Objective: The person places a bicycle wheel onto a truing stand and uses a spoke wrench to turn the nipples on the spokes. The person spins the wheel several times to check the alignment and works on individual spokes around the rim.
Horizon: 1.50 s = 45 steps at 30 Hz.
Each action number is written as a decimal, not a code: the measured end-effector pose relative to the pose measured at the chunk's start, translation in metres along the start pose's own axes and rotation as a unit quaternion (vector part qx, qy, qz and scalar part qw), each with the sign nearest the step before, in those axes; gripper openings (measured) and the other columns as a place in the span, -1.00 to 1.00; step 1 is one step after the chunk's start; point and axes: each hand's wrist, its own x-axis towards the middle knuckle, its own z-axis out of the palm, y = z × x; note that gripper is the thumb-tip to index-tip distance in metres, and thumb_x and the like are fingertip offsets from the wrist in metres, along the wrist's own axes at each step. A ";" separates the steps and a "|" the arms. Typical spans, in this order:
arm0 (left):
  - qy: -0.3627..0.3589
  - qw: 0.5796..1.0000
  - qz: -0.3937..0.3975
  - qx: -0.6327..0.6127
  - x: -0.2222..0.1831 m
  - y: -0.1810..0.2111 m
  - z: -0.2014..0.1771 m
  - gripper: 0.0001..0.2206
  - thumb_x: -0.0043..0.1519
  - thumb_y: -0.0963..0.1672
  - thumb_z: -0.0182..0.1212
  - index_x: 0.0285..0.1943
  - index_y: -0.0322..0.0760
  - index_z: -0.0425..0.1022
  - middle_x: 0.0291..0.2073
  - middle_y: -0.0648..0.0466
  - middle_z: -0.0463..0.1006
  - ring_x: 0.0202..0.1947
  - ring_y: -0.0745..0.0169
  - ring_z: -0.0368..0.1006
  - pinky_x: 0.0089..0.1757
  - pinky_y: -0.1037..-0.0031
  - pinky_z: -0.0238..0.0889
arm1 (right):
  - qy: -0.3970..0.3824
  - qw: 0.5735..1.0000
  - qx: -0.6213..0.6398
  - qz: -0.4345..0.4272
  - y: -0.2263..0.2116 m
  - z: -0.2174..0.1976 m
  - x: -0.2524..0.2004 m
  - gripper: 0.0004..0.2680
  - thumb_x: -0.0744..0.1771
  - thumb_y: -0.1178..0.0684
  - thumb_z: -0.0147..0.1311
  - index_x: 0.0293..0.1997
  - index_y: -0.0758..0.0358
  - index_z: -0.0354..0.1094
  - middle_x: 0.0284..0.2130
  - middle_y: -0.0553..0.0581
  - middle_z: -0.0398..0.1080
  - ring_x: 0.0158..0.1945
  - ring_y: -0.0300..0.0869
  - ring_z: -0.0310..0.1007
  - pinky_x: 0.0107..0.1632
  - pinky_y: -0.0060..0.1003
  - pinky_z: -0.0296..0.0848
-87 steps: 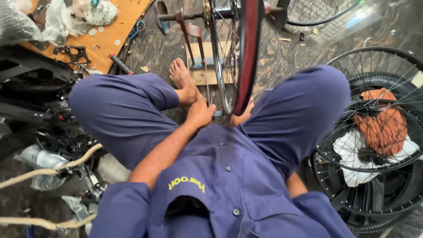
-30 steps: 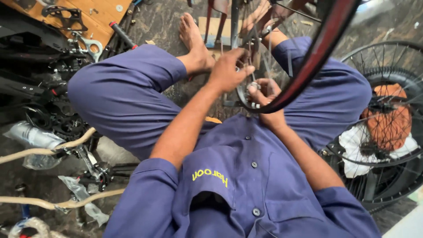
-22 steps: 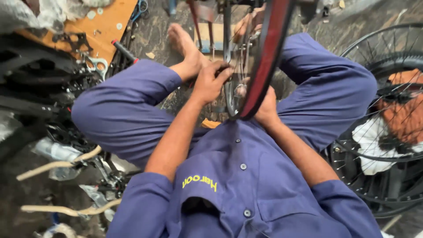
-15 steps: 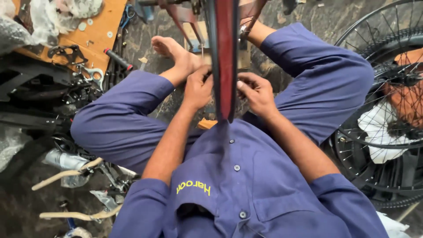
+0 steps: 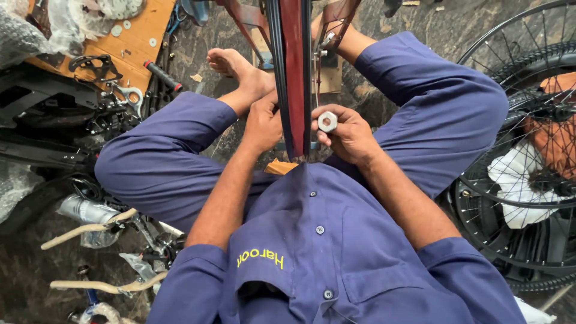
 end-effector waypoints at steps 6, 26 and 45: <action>-0.006 1.000 0.003 -0.004 0.000 0.004 -0.002 -0.82 0.35 -0.18 0.09 0.02 -0.39 0.54 -0.25 0.03 0.66 -0.24 0.46 0.50 -0.16 0.50 0.41 | -0.011 1.000 0.018 0.010 -0.001 0.002 -0.003 -0.84 0.37 0.28 0.10 0.06 0.42 0.41 -0.24 0.20 0.51 -0.34 -0.20 0.49 -0.25 -0.39 0.47; -0.004 1.000 0.006 0.020 0.003 0.004 -0.003 -0.80 0.33 -0.15 0.19 0.01 -0.44 0.55 -0.23 -0.07 0.66 -0.18 0.26 0.58 -0.10 0.43 0.41 | 0.042 0.993 -0.099 -0.040 0.003 0.007 0.007 -0.88 0.41 0.21 0.07 0.01 0.40 0.44 -0.29 0.10 0.51 -0.33 -0.25 0.47 -0.26 -0.40 0.44; -0.030 0.998 0.006 0.049 -0.002 -0.006 -0.009 -0.78 0.31 -0.14 0.27 0.04 -0.40 0.53 -0.16 0.05 0.61 -0.15 0.28 0.56 -0.13 0.41 0.44 | 0.068 0.839 -0.522 -0.139 -0.013 0.045 0.022 -0.85 0.30 0.15 0.23 -0.10 0.38 0.50 -0.39 0.22 0.57 -0.37 -0.26 0.55 -0.27 -0.34 0.50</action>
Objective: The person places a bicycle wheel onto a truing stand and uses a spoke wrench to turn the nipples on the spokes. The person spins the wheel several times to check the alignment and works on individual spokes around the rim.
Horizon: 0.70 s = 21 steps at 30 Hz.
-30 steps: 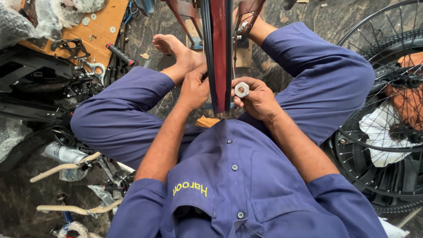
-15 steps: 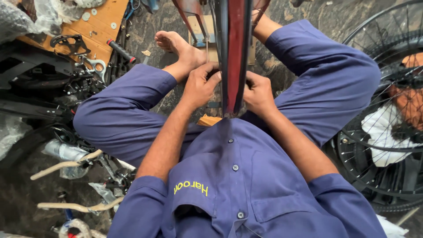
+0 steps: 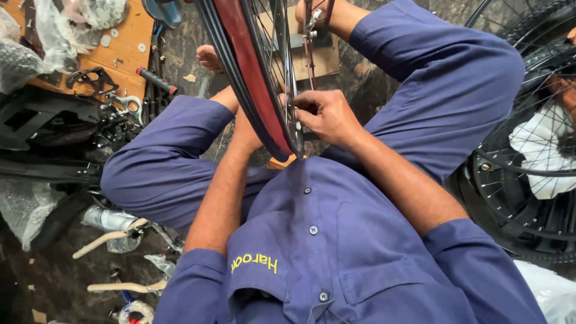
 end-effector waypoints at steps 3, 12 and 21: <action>-0.011 0.991 -0.098 -0.087 -0.003 -0.007 0.005 -0.73 0.32 -0.10 0.26 0.10 -0.38 0.50 -0.15 0.10 0.60 -0.17 0.34 0.53 -0.17 0.45 0.45 | -0.035 0.995 -0.086 -0.047 -0.005 -0.004 0.002 -0.86 0.29 0.13 0.27 -0.15 0.35 0.51 -0.41 0.28 0.53 -0.38 -0.04 0.54 -0.28 -0.20 0.47; -0.151 0.981 -0.100 -0.065 -0.002 -0.006 -0.010 -0.71 0.31 -0.10 0.31 0.13 -0.37 0.53 -0.15 0.10 0.62 -0.16 0.42 0.51 -0.16 0.49 0.45 | -0.081 0.967 -0.215 -0.107 -0.013 -0.011 -0.030 -0.75 0.28 0.20 0.15 0.08 0.27 0.43 -0.26 0.26 0.46 -0.15 0.17 0.48 -0.13 0.02 0.44; -0.159 0.985 -0.066 0.013 -0.001 -0.003 -0.010 -0.75 0.31 -0.11 0.31 0.07 -0.36 0.57 -0.21 0.12 0.63 -0.19 0.41 0.53 -0.18 0.49 0.44 | 0.010 0.928 -0.311 -0.204 -0.003 0.002 -0.047 -0.81 0.23 0.10 0.26 -0.13 0.23 0.48 -0.37 0.09 0.43 -0.24 0.00 0.46 -0.23 -0.10 0.44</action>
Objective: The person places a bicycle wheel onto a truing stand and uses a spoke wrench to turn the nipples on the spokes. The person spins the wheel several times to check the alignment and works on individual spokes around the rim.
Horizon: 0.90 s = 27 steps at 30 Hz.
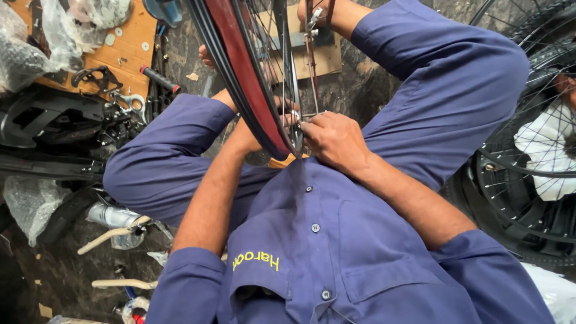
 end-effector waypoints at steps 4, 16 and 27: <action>0.008 0.999 -0.011 -0.041 -0.008 0.002 0.005 -0.75 0.27 -0.10 0.33 0.01 -0.36 0.57 -0.18 0.12 0.62 -0.20 0.38 0.53 -0.19 0.46 0.44 | 0.025 0.999 0.002 -0.036 0.002 -0.001 -0.004 -0.80 0.21 0.09 0.26 -0.15 0.22 0.48 -0.38 0.08 0.42 -0.27 -0.04 0.45 -0.25 -0.13 0.44; 0.171 0.973 0.002 0.156 -0.003 0.029 0.028 -0.67 0.16 0.00 0.49 -0.25 -0.34 0.52 -0.50 0.03 0.52 -0.45 0.25 0.44 -0.32 0.35 0.35 | 0.023 0.998 0.003 -0.058 -0.001 -0.006 -0.001 -0.81 0.22 0.11 0.28 -0.15 0.25 0.49 -0.38 0.08 0.44 -0.29 -0.04 0.47 -0.25 -0.14 0.45; -0.172 0.823 0.029 -0.541 -0.021 0.059 0.002 -0.62 0.10 -0.13 0.45 0.07 -0.36 0.50 -0.03 -0.01 0.60 -0.03 0.17 0.56 -0.03 0.39 0.46 | 0.064 0.989 0.131 -0.037 -0.055 -0.075 0.017 -0.82 0.24 0.06 0.41 -0.24 0.26 0.50 -0.47 0.09 0.39 -0.40 -0.05 0.42 -0.33 -0.15 0.38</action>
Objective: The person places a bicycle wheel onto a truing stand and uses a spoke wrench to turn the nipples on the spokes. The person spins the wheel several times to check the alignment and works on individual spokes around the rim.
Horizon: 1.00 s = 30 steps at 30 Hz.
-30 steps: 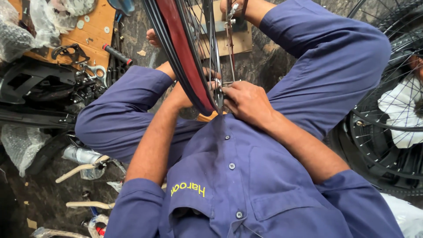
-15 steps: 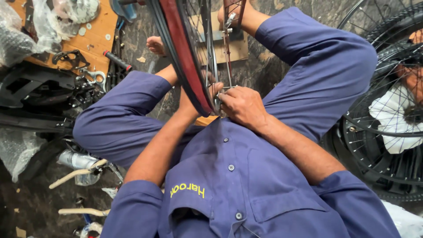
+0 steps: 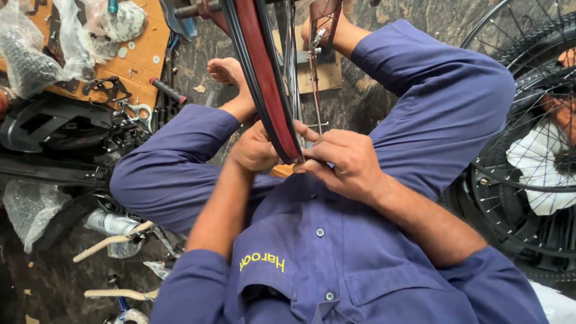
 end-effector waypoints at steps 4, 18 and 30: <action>-0.020 0.994 0.107 0.004 -0.002 -0.032 -0.023 -0.78 0.28 -0.22 0.45 0.02 -0.49 0.56 -0.11 -0.12 0.61 -0.05 0.14 0.52 -0.02 0.41 0.41 | 0.014 1.000 0.005 -0.020 -0.010 -0.007 0.008 -0.84 0.25 0.06 0.39 -0.23 0.24 0.49 -0.42 0.08 0.43 -0.37 -0.06 0.43 -0.30 -0.17 0.39; 0.296 0.937 0.103 0.153 -0.021 -0.010 0.002 -0.74 0.37 -0.20 0.19 0.21 -0.46 0.49 -0.03 0.00 0.63 -0.10 0.28 0.57 -0.05 0.46 0.46 | -0.016 0.999 -0.011 0.033 0.059 0.044 -0.039 -0.79 0.23 0.12 0.33 -0.10 0.27 0.49 -0.29 0.14 0.49 -0.23 0.01 0.52 -0.21 -0.16 0.48; 0.243 0.923 0.008 0.298 -0.013 -0.037 -0.022 -0.64 0.32 -0.21 0.27 0.29 -0.45 0.40 0.08 0.01 0.59 0.12 0.21 0.52 0.08 0.39 0.44 | -0.007 1.000 -0.017 0.009 0.061 0.046 -0.038 -0.79 0.23 0.14 0.34 -0.11 0.28 0.49 -0.28 0.11 0.50 -0.23 -0.02 0.52 -0.21 -0.17 0.49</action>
